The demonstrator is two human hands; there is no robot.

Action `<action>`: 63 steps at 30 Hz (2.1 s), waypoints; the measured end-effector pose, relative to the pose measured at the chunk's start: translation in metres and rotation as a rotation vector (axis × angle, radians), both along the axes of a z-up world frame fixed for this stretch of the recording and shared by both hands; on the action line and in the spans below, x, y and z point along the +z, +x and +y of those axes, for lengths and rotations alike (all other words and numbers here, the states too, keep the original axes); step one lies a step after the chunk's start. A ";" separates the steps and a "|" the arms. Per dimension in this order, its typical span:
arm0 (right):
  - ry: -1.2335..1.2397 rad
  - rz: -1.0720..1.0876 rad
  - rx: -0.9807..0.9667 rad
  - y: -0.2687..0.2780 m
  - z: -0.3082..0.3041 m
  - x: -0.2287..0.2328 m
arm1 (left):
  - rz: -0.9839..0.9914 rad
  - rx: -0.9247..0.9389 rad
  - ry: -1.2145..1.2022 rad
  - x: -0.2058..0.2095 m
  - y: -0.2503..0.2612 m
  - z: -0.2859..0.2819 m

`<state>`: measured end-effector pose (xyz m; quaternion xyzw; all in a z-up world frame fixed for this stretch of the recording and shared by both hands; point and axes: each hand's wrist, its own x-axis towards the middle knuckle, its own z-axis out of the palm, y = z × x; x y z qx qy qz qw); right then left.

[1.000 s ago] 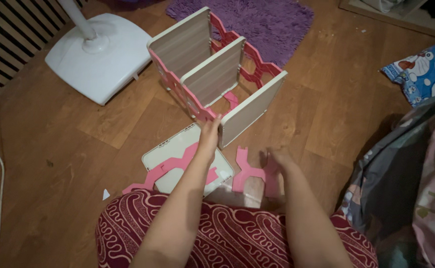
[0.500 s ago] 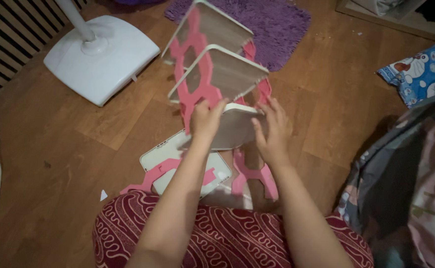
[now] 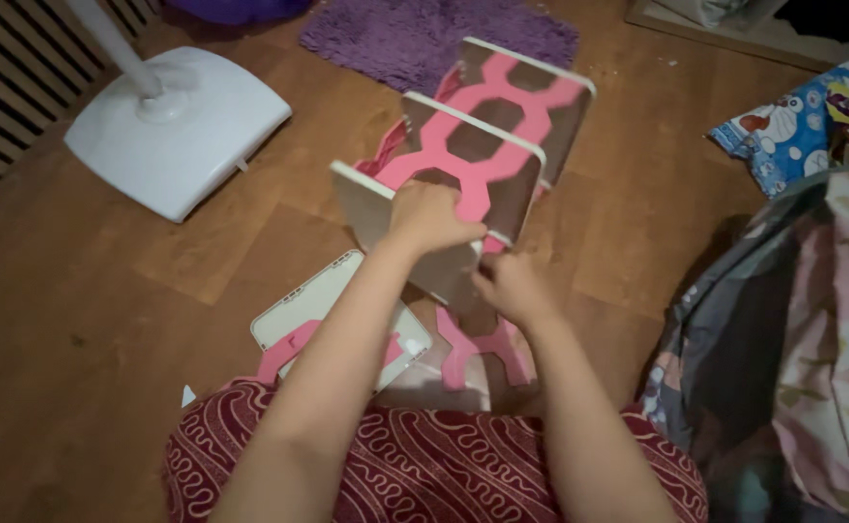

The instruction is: The person disassembles a small plastic storage unit by hand, removing pink interlocking connectors and separating the white shelves. The parts are laid out on the floor.

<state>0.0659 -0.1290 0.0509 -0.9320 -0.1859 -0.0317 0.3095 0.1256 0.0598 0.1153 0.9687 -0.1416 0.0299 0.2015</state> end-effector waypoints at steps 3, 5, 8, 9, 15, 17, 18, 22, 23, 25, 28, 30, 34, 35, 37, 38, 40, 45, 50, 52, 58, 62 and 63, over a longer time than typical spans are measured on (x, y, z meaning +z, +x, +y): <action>0.128 0.108 0.105 0.005 0.005 -0.022 | -0.034 -0.125 0.103 -0.007 0.001 0.002; 0.130 0.111 0.180 0.006 0.010 -0.030 | -0.060 -0.214 0.080 -0.012 -0.002 0.009; -0.107 0.345 0.228 0.003 0.018 -0.025 | -0.146 -0.393 -0.021 -0.015 -0.010 0.018; -0.069 0.350 0.245 0.000 0.020 -0.020 | -0.200 -0.454 -0.049 -0.014 -0.013 0.019; 0.056 0.673 0.408 -0.017 0.018 0.023 | 0.042 -0.453 0.149 0.003 -0.034 0.026; 0.014 0.543 0.470 -0.019 0.004 0.042 | -0.089 -0.374 0.068 0.007 -0.043 0.037; 0.068 0.457 0.456 -0.018 -0.002 0.051 | -0.253 -0.343 -0.023 0.006 -0.049 0.044; 0.295 0.527 0.134 -0.023 -0.010 0.074 | -0.432 0.003 -0.227 -0.016 -0.074 0.051; 0.356 0.638 -0.013 -0.025 -0.007 0.077 | -0.283 0.046 -0.342 -0.021 -0.077 0.050; 0.356 0.134 0.197 -0.025 0.007 0.080 | 0.015 0.129 -0.564 -0.028 -0.082 0.043; 0.223 -0.287 0.322 -0.027 0.027 0.073 | 0.206 0.190 -0.462 -0.032 -0.091 0.043; 0.087 -0.407 0.284 -0.030 0.042 0.062 | 0.151 0.146 -0.440 -0.033 -0.094 0.046; -0.112 -0.404 0.108 -0.029 0.062 0.043 | 0.124 0.046 -0.510 -0.035 -0.096 0.051; -0.141 -0.363 0.070 -0.028 0.064 0.039 | 0.135 0.042 -0.555 -0.036 -0.097 0.050; -0.106 -0.436 0.082 -0.024 0.063 0.035 | 0.155 0.033 -0.645 -0.037 -0.097 0.045; -0.088 -0.473 0.088 -0.022 0.063 0.034 | 0.080 0.021 -0.578 -0.037 -0.097 0.041; -0.208 -0.414 0.076 -0.018 0.064 0.031 | -0.065 -0.004 -0.444 -0.036 -0.096 0.031; -0.303 -0.428 0.080 -0.014 0.065 0.027 | 0.149 0.133 -0.325 -0.036 -0.089 0.015; -0.288 -0.447 0.053 -0.015 0.065 0.025 | -0.014 0.071 -0.441 -0.046 -0.088 0.016; -0.251 -0.449 0.049 -0.017 0.065 0.027 | -0.047 0.036 -0.468 -0.054 -0.085 0.019; -0.261 -0.418 0.048 -0.021 0.067 0.039 | 0.101 0.033 -0.363 -0.094 -0.067 0.033; -0.364 -0.170 0.060 -0.021 0.047 0.048 | 0.097 0.067 -0.432 -0.105 -0.056 0.076; -0.299 -0.300 0.082 -0.017 0.044 0.050 | 0.164 0.130 -0.396 -0.103 -0.050 0.084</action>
